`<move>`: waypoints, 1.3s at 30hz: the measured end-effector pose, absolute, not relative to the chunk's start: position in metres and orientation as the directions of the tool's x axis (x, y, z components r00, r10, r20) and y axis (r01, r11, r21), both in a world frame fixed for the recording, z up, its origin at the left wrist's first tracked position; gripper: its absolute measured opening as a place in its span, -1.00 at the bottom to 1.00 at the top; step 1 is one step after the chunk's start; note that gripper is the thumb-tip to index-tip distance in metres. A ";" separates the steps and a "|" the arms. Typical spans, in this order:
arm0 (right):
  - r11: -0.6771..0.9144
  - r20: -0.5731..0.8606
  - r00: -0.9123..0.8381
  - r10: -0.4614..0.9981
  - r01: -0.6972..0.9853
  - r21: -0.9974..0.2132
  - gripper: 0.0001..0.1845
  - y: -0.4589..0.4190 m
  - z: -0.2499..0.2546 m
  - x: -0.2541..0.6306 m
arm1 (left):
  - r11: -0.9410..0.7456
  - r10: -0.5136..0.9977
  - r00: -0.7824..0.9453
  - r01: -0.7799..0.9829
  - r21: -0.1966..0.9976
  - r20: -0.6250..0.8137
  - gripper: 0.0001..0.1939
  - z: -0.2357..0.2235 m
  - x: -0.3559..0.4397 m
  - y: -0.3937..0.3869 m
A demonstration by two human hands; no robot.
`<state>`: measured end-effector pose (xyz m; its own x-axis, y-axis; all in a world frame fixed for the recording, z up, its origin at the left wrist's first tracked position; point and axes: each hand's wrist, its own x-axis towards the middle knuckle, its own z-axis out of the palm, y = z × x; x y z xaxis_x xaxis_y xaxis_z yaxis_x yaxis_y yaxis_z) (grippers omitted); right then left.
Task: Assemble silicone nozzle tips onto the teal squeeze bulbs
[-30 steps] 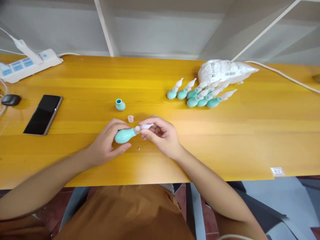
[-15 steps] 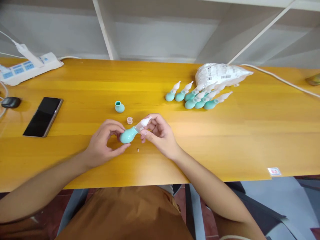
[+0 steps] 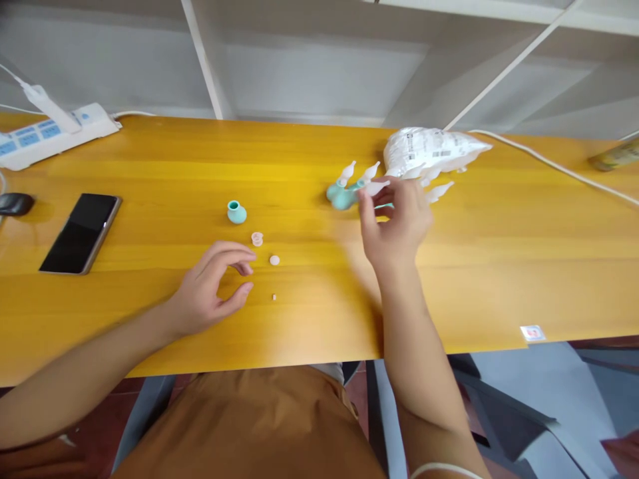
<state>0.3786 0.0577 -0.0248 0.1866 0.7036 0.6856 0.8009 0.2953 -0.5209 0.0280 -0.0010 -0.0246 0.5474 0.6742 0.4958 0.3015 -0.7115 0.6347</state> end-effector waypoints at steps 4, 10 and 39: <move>0.188 0.684 0.164 0.711 0.893 -0.409 -0.82 0.075 -0.029 0.400 | -0.698 0.662 0.587 0.257 0.668 0.466 -0.57 -0.023 0.028 -0.004; 0.064 0.639 0.226 0.735 0.916 -0.396 -0.80 0.090 -0.040 0.405 | -0.683 0.661 0.607 0.242 0.689 0.442 -0.58 -0.022 0.029 -0.005; 0.057 0.584 0.276 0.763 0.872 -0.487 -0.65 0.094 -0.042 0.409 | -0.668 0.677 0.605 0.266 0.695 0.419 -0.53 -0.026 0.028 -0.006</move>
<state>0.4091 0.0938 -0.0425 0.2765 0.7631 0.5841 0.8718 0.0566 -0.4866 0.0277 -0.0063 -0.0257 0.6048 0.6772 0.4191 0.2662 -0.6679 0.6950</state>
